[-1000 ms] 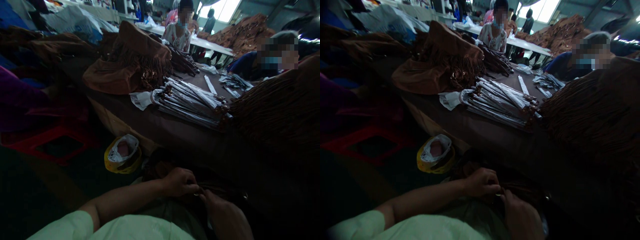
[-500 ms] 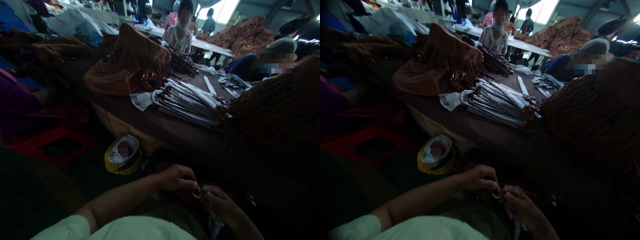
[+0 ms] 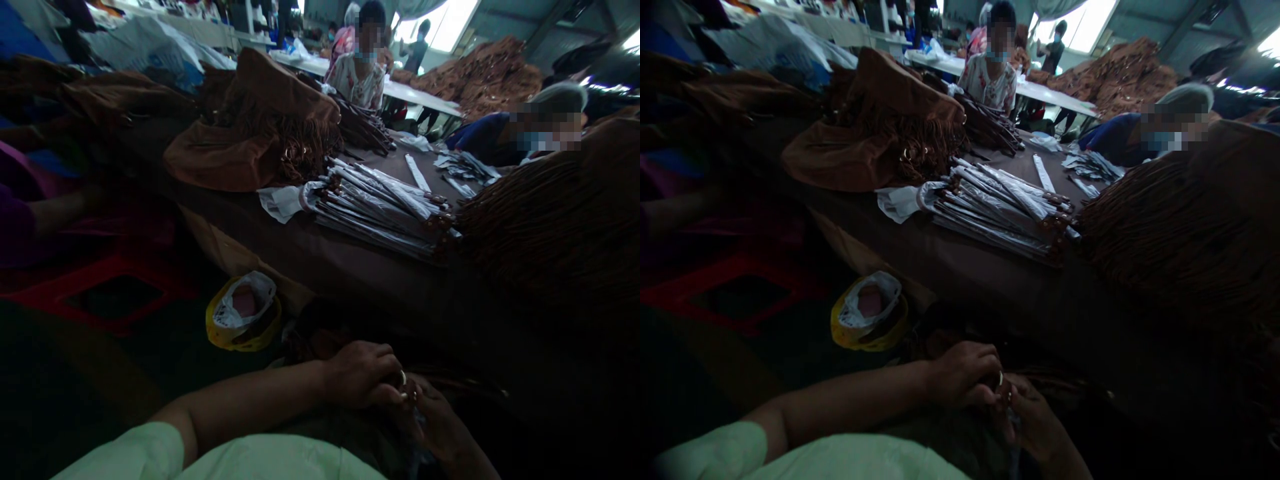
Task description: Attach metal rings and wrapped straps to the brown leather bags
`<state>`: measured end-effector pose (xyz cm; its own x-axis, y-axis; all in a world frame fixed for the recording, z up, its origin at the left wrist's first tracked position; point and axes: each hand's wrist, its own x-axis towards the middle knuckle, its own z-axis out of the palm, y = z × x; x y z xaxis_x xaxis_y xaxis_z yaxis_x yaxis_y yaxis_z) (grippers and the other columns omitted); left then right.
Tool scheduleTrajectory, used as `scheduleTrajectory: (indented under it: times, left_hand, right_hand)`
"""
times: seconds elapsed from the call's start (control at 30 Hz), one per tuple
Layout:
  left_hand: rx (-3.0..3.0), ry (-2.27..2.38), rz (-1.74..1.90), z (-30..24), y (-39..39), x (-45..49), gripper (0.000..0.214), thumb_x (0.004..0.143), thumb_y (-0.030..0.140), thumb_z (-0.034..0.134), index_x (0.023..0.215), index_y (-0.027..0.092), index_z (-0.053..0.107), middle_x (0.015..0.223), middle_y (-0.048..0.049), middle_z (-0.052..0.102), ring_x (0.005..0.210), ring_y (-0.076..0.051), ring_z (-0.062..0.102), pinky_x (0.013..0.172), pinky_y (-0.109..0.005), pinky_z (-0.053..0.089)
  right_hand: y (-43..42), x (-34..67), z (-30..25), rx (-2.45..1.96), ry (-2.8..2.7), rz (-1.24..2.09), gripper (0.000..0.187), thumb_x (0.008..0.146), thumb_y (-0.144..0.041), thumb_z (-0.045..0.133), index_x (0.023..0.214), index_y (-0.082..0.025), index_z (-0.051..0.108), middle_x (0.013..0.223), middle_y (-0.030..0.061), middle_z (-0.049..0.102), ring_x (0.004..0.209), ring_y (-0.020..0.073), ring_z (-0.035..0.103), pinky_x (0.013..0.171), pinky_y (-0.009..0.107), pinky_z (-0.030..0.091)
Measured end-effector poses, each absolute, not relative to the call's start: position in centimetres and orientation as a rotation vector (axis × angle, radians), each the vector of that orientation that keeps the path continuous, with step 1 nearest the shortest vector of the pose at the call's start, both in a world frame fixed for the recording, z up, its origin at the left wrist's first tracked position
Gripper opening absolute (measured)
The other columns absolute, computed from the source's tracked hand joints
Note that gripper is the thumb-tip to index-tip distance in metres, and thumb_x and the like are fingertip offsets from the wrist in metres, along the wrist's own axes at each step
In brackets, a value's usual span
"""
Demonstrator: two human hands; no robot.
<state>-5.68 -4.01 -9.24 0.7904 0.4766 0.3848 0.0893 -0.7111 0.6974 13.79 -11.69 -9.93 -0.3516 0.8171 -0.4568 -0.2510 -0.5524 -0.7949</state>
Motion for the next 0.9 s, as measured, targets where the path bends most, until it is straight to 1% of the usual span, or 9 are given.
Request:
scheduleTrajectory:
  times: [0.07,0.17,0.27,0.4,0.47,0.6,0.73,0.83,0.9]
  left_hand:
    - [2.244,0.447,0.723,-9.0,-4.0,-5.9,0.051,0.093,0.06,0.029,0.102,0.016,0.053,0.095,-0.0075,0.059,0.085,-0.017,0.057,0.074,-0.025,0.042]
    - [2.119,0.608,0.65,-8.4,-4.0,-6.1,0.043,0.091,0.058,0.041,0.097,0.017,0.055,0.092,-0.0042,0.059,0.082,-0.015,0.056,0.071,-0.023,0.041]
    - [1.889,0.789,0.575,-8.1,-4.0,-6.1,0.037,0.087,0.054,0.052,0.091,0.017,0.056,0.088,-0.0011,0.058,0.077,-0.013,0.054,0.066,-0.021,0.038]
    - [1.482,0.74,0.589,-8.5,-4.2,-5.9,0.035,0.085,0.051,0.056,0.087,0.016,0.053,0.082,0.0015,0.056,0.072,-0.01,0.051,0.061,-0.019,0.038]
    - [1.281,0.652,0.561,-8.8,-4.5,-5.8,0.039,0.083,0.053,0.058,0.09,0.016,0.051,0.079,0.0019,0.055,0.065,-0.008,0.049,0.057,-0.019,0.038]
    - [1.005,0.503,0.536,-9.0,-5.0,-5.6,0.045,0.08,0.058,0.058,0.093,0.017,0.047,0.078,0.0004,0.055,0.057,-0.007,0.049,0.052,-0.018,0.04]
    - [1.011,0.505,0.499,-8.6,-4.8,-5.9,0.044,0.081,0.058,0.058,0.093,0.017,0.05,0.076,0.0013,0.054,0.056,-0.007,0.048,0.052,-0.019,0.039]
    - [1.262,0.485,0.504,-8.2,-4.4,-6.1,0.038,0.082,0.054,0.058,0.089,0.016,0.055,0.079,0.0007,0.055,0.066,-0.009,0.051,0.061,-0.02,0.04]
    - [1.496,0.436,0.56,-8.0,-4.2,-6.1,0.034,0.086,0.05,0.055,0.087,0.016,0.059,0.084,-0.0004,0.057,0.076,-0.01,0.053,0.069,-0.02,0.04]
  right_hand:
    - [-11.1,13.8,-9.0,-1.213,-0.888,1.952,0.046,0.076,-0.061,0.064,0.067,-0.016,0.058,0.045,-0.0047,0.046,0.038,0.0052,0.035,0.041,0.019,0.023]
    - [-10.1,13.9,-6.9,-1.423,-1.166,1.827,0.048,0.08,-0.063,0.058,0.069,-0.016,0.057,0.047,-0.0038,0.048,0.04,0.0066,0.035,0.041,0.02,0.021]
    - [-9.7,13.3,-5.2,-1.668,-1.446,1.565,0.05,0.083,-0.064,0.05,0.063,-0.018,0.053,0.047,-0.0035,0.047,0.041,0.0076,0.035,0.041,0.021,0.022]
    - [-10.7,11.8,-4.9,-1.889,-1.503,1.092,0.048,0.085,-0.061,0.048,0.061,-0.019,0.052,0.052,-0.0014,0.048,0.049,0.0109,0.043,0.047,0.023,0.032]
    - [-11.2,11.3,-5.4,-1.852,-1.43,1.157,0.046,0.084,-0.06,0.051,0.064,-0.019,0.053,0.053,-0.0022,0.047,0.048,0.0103,0.041,0.045,0.023,0.031]
    - [-11.4,10.9,-6.1,-1.588,-1.137,1.646,0.047,0.082,-0.065,0.05,0.075,-0.019,0.053,0.045,-0.0077,0.038,0.038,0.0057,0.025,0.037,0.019,0.017]
    - [-11.0,11.7,-5.8,-1.614,-1.076,1.706,0.049,0.079,-0.067,0.054,0.076,-0.018,0.054,0.045,-0.0089,0.035,0.037,0.004,0.022,0.035,0.018,0.016]
    - [-10.6,13.6,-5.4,-1.641,-1.19,1.793,0.051,0.075,-0.067,0.059,0.073,-0.016,0.058,0.044,-0.0097,0.031,0.034,0.0029,0.019,0.034,0.018,0.013]
    - [-10.4,15.2,-5.4,-1.631,-1.199,1.828,0.048,0.072,-0.064,0.065,0.072,-0.016,0.06,0.044,-0.0084,0.034,0.035,0.0034,0.022,0.034,0.019,0.014]
